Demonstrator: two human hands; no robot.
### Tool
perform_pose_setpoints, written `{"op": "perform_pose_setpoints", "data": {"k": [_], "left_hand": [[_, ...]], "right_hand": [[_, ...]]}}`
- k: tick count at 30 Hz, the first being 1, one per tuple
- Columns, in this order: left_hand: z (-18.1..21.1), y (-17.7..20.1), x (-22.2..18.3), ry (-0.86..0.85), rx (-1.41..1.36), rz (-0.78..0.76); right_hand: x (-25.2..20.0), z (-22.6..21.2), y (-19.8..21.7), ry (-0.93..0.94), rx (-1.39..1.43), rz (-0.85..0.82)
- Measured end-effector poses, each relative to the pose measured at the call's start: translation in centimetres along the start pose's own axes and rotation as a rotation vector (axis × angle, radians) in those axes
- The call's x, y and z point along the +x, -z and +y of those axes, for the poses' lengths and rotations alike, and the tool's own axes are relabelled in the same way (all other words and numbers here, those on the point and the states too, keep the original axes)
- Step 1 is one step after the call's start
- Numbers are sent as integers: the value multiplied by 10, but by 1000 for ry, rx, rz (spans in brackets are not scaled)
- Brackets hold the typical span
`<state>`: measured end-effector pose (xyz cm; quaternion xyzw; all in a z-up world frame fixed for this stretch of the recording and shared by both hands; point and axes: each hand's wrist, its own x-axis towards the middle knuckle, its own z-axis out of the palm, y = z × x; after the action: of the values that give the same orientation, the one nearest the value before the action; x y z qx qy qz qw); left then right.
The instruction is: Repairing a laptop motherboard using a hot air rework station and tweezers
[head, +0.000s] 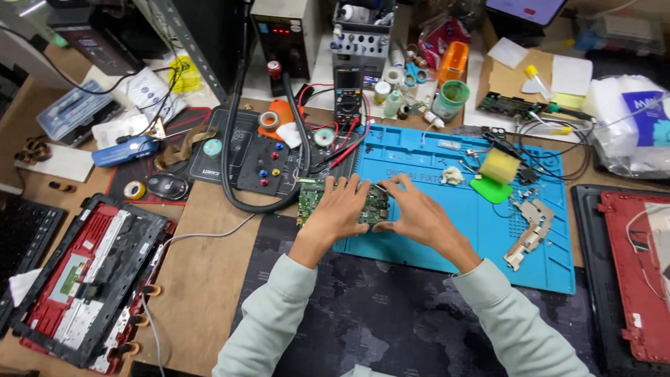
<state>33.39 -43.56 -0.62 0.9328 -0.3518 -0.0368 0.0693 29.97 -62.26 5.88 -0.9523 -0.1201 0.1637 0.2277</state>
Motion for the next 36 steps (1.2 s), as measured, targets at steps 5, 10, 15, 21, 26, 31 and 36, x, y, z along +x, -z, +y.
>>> {"op": "perform_pose_setpoints", "data": {"k": [5, 10, 15, 21, 26, 31, 36], "left_hand": [[29, -16, 39, -78, -18, -9], [51, -22, 60, -131, -19, -19], [63, -13, 74, -156, -54, -49], [70, -10, 83, -144, -160, -115], [65, -28, 86, -158, -203, -115], [63, -15, 75, -112, -305, -130], [44, -3, 56, 18, -444, -31]], "right_hand": [[-17, 52, 3, -55, 11, 28], [-30, 82, 6, -107, 23, 44], [-37, 98, 12, -178, 69, 32], [-45, 111, 12, -189, 35, 71], [-50, 115, 13, -160, 68, 82], [-58, 120, 12, -148, 211, 170], [-68, 143, -10, -223, 222, 442]]}}
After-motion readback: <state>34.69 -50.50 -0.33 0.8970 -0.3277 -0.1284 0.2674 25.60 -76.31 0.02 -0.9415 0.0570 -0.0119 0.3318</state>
